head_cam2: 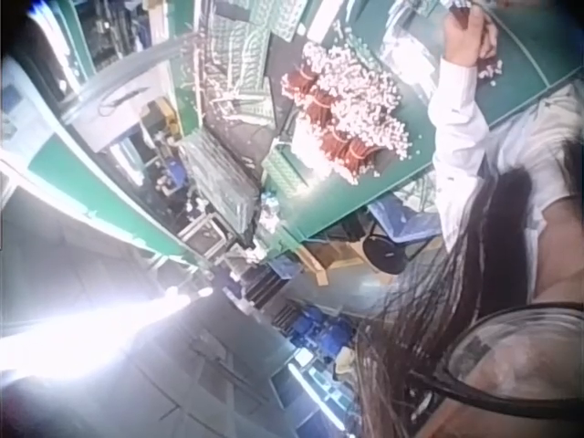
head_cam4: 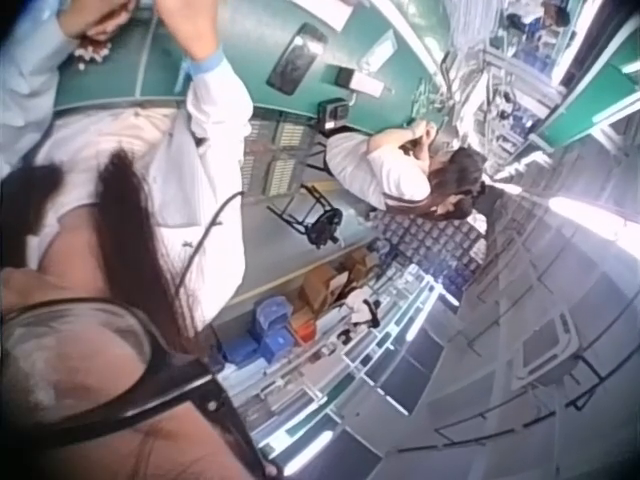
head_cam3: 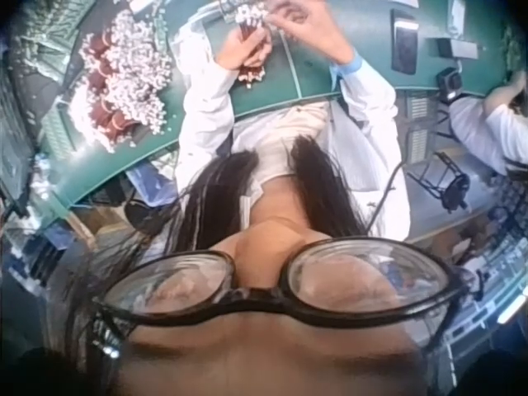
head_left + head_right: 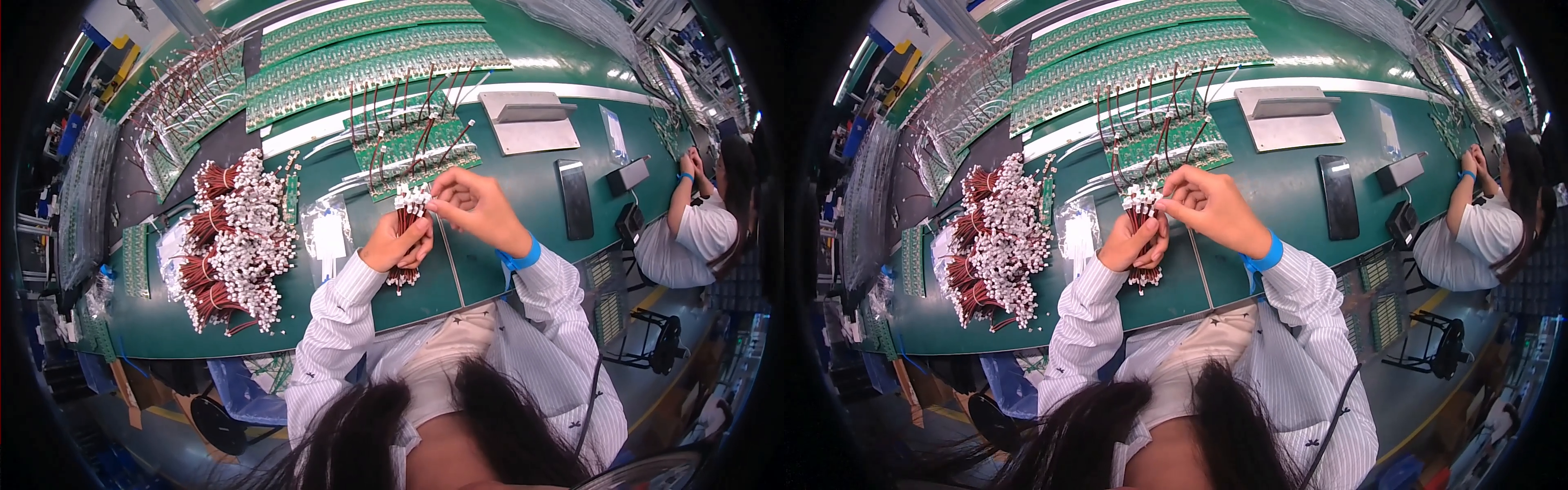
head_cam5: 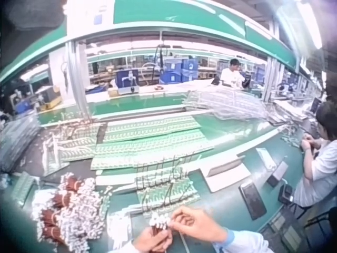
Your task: The person inserts wire bundles with connectors into PCB panels by hand at an assembly line station.
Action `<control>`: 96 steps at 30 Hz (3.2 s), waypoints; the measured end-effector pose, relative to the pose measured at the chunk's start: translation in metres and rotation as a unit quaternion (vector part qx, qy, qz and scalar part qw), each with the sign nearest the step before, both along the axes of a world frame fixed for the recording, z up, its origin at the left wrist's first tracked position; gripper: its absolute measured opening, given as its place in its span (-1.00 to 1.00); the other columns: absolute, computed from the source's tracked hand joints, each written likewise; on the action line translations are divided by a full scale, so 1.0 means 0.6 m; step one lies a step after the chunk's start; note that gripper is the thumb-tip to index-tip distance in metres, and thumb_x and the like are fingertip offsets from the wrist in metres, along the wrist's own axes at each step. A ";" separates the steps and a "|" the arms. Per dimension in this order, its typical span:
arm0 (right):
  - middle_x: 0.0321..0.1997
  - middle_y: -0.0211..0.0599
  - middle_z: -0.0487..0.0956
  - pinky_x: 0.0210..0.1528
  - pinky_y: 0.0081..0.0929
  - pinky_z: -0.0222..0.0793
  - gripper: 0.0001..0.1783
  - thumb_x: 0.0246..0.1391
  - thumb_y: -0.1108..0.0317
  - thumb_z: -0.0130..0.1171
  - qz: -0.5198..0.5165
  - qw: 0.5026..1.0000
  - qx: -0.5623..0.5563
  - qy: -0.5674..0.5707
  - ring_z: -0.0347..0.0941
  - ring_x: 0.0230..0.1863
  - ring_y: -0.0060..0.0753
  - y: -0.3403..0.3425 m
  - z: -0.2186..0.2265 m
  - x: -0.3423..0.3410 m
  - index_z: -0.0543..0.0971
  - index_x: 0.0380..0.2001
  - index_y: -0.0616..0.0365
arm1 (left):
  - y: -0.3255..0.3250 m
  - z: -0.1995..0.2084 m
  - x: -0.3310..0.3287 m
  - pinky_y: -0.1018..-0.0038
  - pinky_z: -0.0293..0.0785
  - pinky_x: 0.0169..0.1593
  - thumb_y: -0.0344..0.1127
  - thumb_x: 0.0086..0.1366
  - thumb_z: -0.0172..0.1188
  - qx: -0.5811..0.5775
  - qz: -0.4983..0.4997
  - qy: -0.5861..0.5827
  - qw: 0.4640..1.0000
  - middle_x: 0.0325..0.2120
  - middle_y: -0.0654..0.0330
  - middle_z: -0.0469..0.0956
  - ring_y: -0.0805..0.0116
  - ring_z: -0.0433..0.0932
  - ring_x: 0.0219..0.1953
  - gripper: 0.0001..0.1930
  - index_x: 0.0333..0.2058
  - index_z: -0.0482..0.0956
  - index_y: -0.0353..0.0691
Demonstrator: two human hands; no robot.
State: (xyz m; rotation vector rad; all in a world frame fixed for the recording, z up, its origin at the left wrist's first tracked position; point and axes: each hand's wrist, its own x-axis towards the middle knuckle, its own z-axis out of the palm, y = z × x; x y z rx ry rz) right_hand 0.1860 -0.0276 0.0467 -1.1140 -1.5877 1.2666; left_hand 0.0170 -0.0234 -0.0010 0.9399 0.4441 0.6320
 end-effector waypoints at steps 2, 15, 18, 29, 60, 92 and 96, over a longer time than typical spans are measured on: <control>-0.65 -0.49 0.38 -0.71 -0.79 0.15 -0.82 -0.09 0.38 0.06 -0.003 1.000 -0.016 0.002 0.27 -0.69 -0.75 -0.002 0.000 0.000 0.35 -0.41 0.22 | -0.002 -0.003 0.001 0.69 -0.01 -0.81 -0.18 0.21 -0.15 -0.002 -0.010 0.001 1.000 -0.79 0.22 0.28 0.65 0.05 -0.89 -0.72 -0.50 0.25 -0.30; -0.54 -0.44 0.42 -0.68 -0.75 0.19 -0.85 -0.10 0.43 0.06 -0.025 0.994 -0.061 0.090 0.28 -0.64 -0.74 -0.002 0.004 0.001 0.39 -0.41 0.26 | -0.007 0.008 0.002 0.69 0.02 -0.81 -0.19 0.20 -0.12 -0.030 -0.069 0.014 0.997 -0.80 0.27 0.24 0.66 0.06 -0.89 -0.74 -0.53 0.23 -0.27; -0.51 -0.45 0.43 -0.63 -0.75 0.19 -0.87 -0.10 0.44 0.06 -0.031 0.999 0.029 0.029 0.27 -0.63 -0.74 0.001 -0.006 0.008 0.44 -0.43 0.26 | -0.007 0.006 0.002 0.68 0.02 -0.81 -0.19 0.20 -0.12 -0.025 -0.074 0.010 0.997 -0.80 0.27 0.23 0.65 0.06 -0.89 -0.73 -0.55 0.22 -0.27; -0.57 -0.24 0.44 -0.55 -0.64 0.33 -0.83 0.00 0.40 -0.06 -0.197 0.951 0.085 0.222 0.37 -0.60 -0.54 0.008 0.039 0.054 0.37 -0.41 0.32 | -0.002 -0.005 0.000 0.68 0.00 -0.82 -0.22 0.20 -0.12 -0.042 -0.070 -0.011 0.997 -0.81 0.24 0.25 0.65 0.07 -0.91 -0.74 -0.52 0.24 -0.31; -0.47 -0.32 0.45 -0.48 -0.74 0.29 -0.88 -0.12 0.47 0.07 0.122 0.979 -0.155 0.051 0.37 -0.50 -0.62 -0.053 -0.068 0.014 0.41 -0.48 0.31 | 0.017 -0.003 -0.002 0.65 -0.04 -0.84 -0.34 0.19 -0.10 -0.028 0.250 -0.062 0.966 -0.75 0.14 0.37 0.61 0.03 -0.93 -0.78 -0.33 0.32 -0.43; -0.44 -0.30 0.42 -0.46 -0.41 0.32 -0.92 -0.21 0.46 0.03 -0.150 0.832 0.348 -0.404 0.36 -0.38 -0.27 0.082 -0.107 0.054 0.42 -0.54 0.21 | 0.017 0.004 -0.003 0.64 -0.03 -0.84 -0.27 0.20 -0.11 -0.054 0.245 -0.029 0.968 -0.79 0.11 0.35 0.59 0.04 -0.93 -0.73 -0.47 0.32 -0.43; -0.44 -0.27 0.41 -0.43 -0.41 0.33 -0.92 -0.21 0.51 -0.01 -0.146 0.822 0.355 -0.420 0.36 -0.36 -0.25 0.073 -0.113 0.047 0.41 -0.53 0.23 | 0.015 0.002 -0.004 0.64 -0.03 -0.83 -0.26 0.20 -0.13 -0.072 0.232 -0.038 0.969 -0.79 0.12 0.34 0.59 0.03 -0.93 -0.72 -0.47 0.31 -0.42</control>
